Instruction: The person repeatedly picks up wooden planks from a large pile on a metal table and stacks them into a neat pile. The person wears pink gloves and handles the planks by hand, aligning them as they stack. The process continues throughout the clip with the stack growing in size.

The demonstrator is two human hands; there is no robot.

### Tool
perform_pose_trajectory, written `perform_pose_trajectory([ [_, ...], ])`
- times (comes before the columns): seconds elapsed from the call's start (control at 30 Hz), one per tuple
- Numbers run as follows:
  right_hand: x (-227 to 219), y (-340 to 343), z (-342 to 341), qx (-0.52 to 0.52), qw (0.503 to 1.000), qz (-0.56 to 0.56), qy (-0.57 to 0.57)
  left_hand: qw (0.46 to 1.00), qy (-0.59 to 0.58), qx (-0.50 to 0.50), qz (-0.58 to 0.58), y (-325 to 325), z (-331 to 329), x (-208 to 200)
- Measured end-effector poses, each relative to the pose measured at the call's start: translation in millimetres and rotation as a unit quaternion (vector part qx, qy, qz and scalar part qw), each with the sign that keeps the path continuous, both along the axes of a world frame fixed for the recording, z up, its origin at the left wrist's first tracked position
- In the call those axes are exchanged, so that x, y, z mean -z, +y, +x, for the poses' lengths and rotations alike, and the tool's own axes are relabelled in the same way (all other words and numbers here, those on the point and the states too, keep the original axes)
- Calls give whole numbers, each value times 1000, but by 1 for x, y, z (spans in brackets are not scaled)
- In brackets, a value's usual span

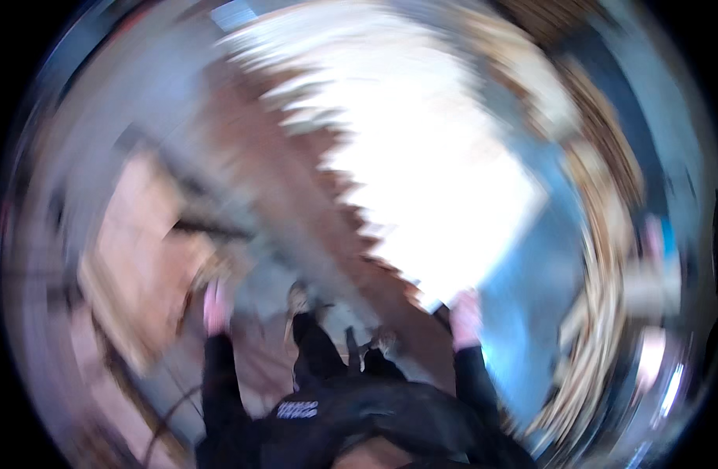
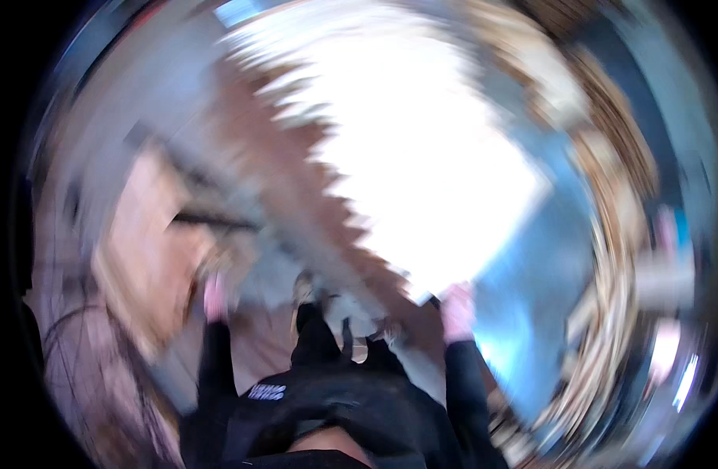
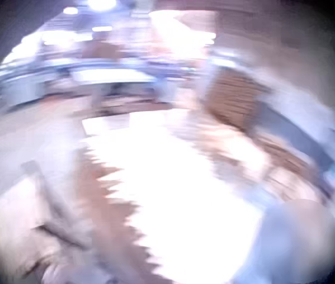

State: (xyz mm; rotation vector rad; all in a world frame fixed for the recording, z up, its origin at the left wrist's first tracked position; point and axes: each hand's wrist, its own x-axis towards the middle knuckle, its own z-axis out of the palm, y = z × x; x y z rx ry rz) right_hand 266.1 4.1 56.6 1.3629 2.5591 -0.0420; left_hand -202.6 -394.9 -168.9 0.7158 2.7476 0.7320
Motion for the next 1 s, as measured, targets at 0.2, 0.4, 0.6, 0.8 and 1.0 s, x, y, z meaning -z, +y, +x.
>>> perform_pose_trajectory([
  [0.2,-31,-62,112,112,917,-334,187,960,-206,177,-66,58,273,-30],
  [0.4,2,-122,367,347,870,-118,331,841,-277,465,-17,276,538,-282],
  [0.6,12,-125,613,549,737,69,388,700,-365,614,-21,411,745,-257],
  [0.8,-39,-10,806,565,792,162,163,603,-487,628,-71,444,929,-254],
  [1.0,-26,100,913,536,834,129,-2,523,-647,540,-125,504,1081,-240],
])
